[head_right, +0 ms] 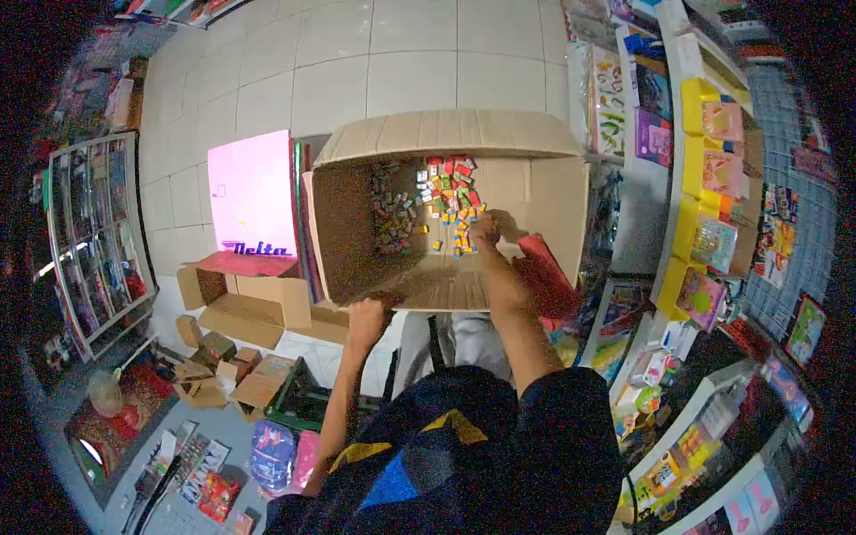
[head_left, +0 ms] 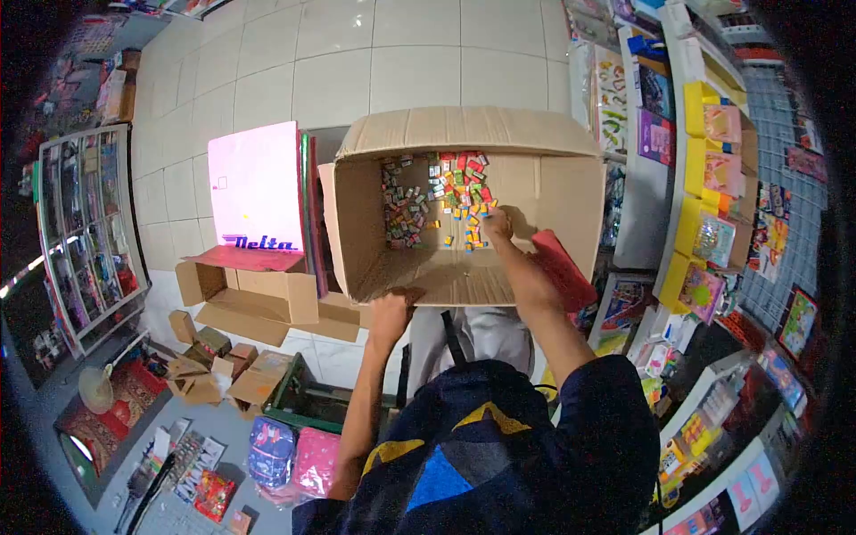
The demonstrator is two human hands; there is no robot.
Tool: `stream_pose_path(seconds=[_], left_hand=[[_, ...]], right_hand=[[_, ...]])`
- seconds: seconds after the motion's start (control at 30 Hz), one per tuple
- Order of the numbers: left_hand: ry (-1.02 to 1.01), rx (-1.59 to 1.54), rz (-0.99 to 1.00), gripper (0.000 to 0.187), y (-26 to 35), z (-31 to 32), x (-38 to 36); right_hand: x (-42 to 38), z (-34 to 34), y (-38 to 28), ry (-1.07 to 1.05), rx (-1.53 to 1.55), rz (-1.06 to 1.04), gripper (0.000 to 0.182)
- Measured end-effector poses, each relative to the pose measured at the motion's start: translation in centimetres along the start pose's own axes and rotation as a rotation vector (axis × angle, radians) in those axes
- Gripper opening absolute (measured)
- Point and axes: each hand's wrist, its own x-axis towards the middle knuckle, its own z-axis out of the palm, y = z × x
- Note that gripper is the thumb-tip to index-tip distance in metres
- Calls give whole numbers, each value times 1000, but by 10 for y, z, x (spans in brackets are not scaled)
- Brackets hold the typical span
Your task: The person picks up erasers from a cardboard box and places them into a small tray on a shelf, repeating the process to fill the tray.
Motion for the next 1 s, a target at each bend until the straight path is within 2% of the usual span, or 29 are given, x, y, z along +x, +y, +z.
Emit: stream_pose_path(seconds=[0.1,0.13,0.37,0.43,0.5,0.53,0.63,0.67,0.73,0.77,0.8,0.9,1.0], left_hand=[[-106,-5,-69,32,7,-11,7],[0,-84,-20,33,5,-11,7],[-148,-7,-81,32,10,-21,14],[-147,-41,-68,33,8,-23,15],[-168,29,-99,34,4,-17,16],[-181,61,-113,35,4,-14,16],[-107,-13,-46,36,8,-25,16],[-129,-13,-59,36,8,-25,16],[-170,-10,-87,36,5,-23,16],[-143,-26,-80,36,4,-20,16],[-120,-43,-72,37,3,-17,14],[-120,-62,-78,35,2,-16,15],[-170,-46,-139,31,-2,-5,13]], right_hand=[[-15,9,-19,102,116,80,27],[-18,-2,-34,74,72,154,30],[-28,-18,-47,67,207,-57,24],[-33,-27,-51,156,217,-136,19],[-37,-43,-62,248,-75,-224,19],[-32,-40,-55,112,71,-258,24],[-36,-29,-51,275,-339,-429,31],[-38,-24,-51,302,-378,-418,38],[-39,-32,-73,177,-418,-259,39],[-39,-36,-83,113,-440,-181,39],[-38,-30,-82,134,-426,-172,38],[-34,-26,-79,-37,-28,-8,33],[-42,-23,-81,253,-77,-232,26]])
